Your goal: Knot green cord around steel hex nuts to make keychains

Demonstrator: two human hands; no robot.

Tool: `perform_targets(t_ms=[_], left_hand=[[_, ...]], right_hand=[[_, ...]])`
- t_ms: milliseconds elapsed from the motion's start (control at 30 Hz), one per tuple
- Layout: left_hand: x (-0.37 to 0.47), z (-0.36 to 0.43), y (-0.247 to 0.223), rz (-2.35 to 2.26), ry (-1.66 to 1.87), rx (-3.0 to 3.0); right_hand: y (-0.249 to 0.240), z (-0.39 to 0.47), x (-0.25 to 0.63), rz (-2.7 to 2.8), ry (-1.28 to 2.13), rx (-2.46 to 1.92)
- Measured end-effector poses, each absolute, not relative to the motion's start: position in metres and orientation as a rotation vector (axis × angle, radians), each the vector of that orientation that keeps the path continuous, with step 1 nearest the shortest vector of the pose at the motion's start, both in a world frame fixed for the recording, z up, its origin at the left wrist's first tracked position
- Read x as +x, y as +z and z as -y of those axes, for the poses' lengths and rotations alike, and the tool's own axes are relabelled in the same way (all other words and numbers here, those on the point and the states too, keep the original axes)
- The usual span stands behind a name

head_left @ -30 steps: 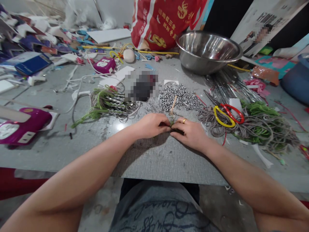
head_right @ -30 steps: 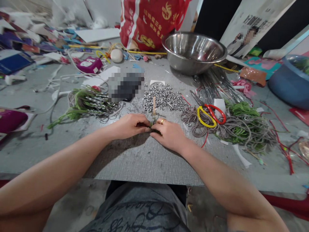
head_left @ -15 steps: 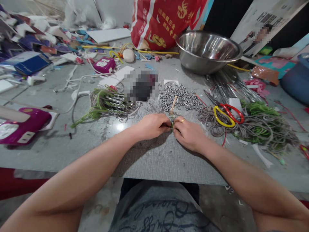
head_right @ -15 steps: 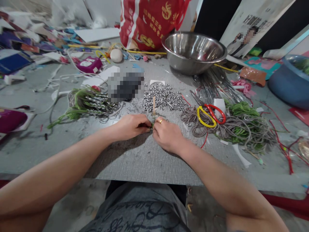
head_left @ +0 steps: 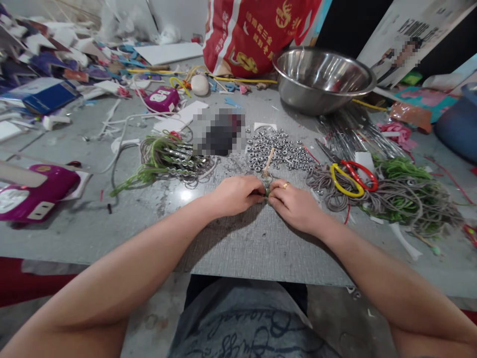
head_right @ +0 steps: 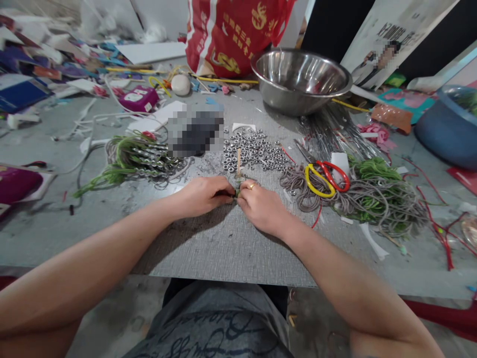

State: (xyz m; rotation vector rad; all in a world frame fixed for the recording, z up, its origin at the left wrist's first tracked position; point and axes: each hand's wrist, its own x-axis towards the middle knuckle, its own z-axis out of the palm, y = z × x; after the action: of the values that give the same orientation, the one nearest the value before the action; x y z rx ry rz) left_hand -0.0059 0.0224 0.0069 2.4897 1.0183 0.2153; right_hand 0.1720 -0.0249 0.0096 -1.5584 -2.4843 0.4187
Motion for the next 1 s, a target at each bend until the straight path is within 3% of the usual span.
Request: perform_targets(t_ms=[233, 567, 1000], left_hand=[[-0.006, -0.023, 0.008, -1.034, 0.204, 2.471], [-0.005, -0.022, 0.009, -1.036, 0.176, 2.484], [-0.006, -0.021, 0.008, -1.04, 0.183, 2.507]], right_hand=[[0.011, 0.026, 0.171, 2.518, 0.394, -1.566], [0.01, 0.03, 0.161, 2.628, 0.062, -1.676], [0.006, 0.025, 0.169, 2.534, 0.143, -1.616]])
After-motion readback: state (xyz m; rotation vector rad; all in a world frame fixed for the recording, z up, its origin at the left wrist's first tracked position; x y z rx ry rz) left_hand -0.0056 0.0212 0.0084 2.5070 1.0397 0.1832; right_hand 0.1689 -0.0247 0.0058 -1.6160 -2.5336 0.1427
